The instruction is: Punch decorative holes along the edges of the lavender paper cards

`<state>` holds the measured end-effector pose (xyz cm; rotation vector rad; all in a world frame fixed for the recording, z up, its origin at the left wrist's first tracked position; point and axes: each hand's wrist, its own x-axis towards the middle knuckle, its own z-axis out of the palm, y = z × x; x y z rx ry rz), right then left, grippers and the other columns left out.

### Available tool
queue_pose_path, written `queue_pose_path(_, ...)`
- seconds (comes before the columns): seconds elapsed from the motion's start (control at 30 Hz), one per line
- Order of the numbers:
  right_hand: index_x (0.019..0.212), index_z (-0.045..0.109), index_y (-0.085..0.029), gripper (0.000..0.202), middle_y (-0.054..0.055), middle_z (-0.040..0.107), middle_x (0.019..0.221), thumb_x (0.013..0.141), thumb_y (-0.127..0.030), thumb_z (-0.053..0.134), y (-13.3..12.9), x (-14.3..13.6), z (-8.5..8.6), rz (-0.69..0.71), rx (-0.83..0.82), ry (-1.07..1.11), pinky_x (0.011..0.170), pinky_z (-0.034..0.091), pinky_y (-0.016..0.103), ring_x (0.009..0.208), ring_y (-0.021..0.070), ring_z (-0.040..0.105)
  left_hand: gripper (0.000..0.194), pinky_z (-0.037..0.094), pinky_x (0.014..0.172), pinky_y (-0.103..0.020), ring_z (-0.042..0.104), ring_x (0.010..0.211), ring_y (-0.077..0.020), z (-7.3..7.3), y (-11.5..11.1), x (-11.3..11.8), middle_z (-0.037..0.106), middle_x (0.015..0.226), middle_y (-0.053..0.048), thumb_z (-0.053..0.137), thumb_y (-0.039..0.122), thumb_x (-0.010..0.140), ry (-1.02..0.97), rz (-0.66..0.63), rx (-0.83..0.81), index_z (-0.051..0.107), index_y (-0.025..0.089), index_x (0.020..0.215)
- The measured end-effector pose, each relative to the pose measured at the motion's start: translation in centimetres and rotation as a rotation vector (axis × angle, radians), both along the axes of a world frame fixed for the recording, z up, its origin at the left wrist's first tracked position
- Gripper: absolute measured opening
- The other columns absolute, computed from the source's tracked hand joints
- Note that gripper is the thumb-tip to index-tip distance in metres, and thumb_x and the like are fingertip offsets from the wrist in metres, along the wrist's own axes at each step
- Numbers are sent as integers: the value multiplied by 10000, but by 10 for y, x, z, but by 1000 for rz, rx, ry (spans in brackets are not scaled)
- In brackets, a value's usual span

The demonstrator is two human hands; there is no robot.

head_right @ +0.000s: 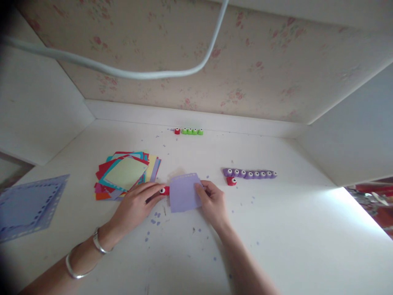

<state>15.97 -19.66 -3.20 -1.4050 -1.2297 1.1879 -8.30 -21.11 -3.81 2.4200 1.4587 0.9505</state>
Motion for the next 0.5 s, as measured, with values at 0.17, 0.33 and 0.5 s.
queue_pose_path(0.17, 929, 678, -166, 305, 49, 698, 738, 827, -446, 611, 0, 0, 0, -5, -5, 3, 568, 408, 270, 647, 171, 602, 237, 488, 862, -359, 623, 948, -194, 1, 0, 0, 674, 1042, -33, 606, 282, 892, -11, -5, -5, 621, 243, 1125)
queue_pose_path(0.33, 910, 676, -168, 288, 47, 695, 741, 823, -437, 620, 0, 0, 0, -5, 3, 9, 561, 396, 264, 638, 161, 589, 238, 490, 861, -356, 621, 945, -190, -1, 1, 0, 673, 1042, -31, 604, 282, 893, -16, -12, -13, 620, 244, 1127)
queue_pose_path(0.5, 913, 677, -168, 283, 51, 696, 749, 820, -430, 624, -1, -1, 2, -4, -8, 17, 570, 401, 270, 645, 161, 586, 237, 484, 877, -366, 616, 956, -191, -1, 1, -1, 672, 1052, -26, 599, 294, 897, 0, -5, -21, 618, 243, 1128)
